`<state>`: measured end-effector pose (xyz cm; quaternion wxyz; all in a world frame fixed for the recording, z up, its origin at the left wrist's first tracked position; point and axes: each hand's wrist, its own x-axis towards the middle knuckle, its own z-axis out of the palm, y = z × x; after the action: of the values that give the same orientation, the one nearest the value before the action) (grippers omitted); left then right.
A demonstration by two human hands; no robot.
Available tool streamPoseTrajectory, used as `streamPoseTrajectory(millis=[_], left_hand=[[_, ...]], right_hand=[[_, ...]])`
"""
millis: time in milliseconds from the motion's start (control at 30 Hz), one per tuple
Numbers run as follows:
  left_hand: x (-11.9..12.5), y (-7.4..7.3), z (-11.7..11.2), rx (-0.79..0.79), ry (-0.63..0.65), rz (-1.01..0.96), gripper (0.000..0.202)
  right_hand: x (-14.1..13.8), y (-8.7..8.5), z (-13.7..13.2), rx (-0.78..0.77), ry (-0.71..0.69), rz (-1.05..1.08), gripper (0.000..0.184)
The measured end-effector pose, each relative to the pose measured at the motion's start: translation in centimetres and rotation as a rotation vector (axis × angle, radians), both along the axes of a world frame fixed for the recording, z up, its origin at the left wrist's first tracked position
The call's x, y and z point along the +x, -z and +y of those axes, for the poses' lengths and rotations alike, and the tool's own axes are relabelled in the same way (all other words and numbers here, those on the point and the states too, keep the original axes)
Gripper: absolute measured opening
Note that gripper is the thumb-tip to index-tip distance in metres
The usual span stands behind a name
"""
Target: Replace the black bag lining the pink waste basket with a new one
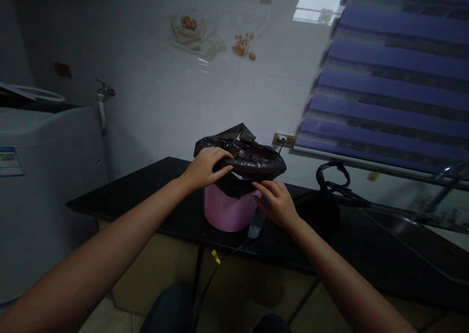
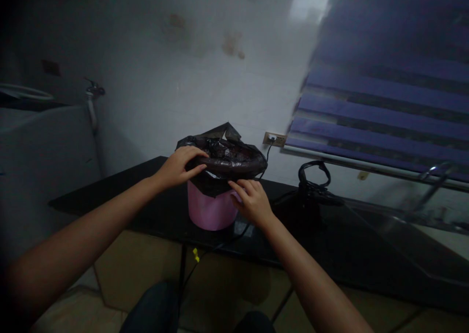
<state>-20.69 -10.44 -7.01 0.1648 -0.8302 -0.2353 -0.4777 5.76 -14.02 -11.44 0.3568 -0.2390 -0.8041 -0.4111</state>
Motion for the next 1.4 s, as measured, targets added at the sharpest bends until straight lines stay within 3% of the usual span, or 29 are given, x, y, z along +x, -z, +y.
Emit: streamPoseTrajectory(millis=[300,500,600,733,833,933,1267,1400], left_hand=[[-0.1,-0.2,-0.4,-0.049,-0.028,0.022,0.024],[0.0,-0.1,-0.3,-0.037,-0.030,0.002,0.021],[0.0,-0.1,-0.3,-0.028,-0.027,0.013,0.022],[-0.1,-0.3,-0.4,-0.024,-0.021,0.028,0.024],[0.0,-0.4,-0.4,-0.030,-0.041,0.042,0.025],[0.0,-0.5,-0.3,-0.032,-0.080,0.061,0.028],[-0.7,-0.7,0.2,-0.070,-0.169,0.107,0.032],[-1.0,-0.6,0.3,-0.063,-0.160,0.112,0.032]], right_hand=[[0.8,1.2,0.7,-0.098,-0.044,-0.084,0.013],[1.0,0.9,0.3,-0.220,-0.033,-0.123,0.018],[0.9,0.0,-0.2,-0.153,-0.068,0.008,0.018],[0.5,-2.9,-0.1,-0.166,-0.063,0.241,0.019],[0.4,-5.5,1.0,-0.255,-0.063,0.292,0.028],[0.7,-6.9,2.4,-0.408,-0.002,0.207,0.032],[1.8,-6.8,4.1,-0.524,0.048,0.135,0.056],[2.1,-6.5,4.2,-0.543,0.009,0.133,0.055]])
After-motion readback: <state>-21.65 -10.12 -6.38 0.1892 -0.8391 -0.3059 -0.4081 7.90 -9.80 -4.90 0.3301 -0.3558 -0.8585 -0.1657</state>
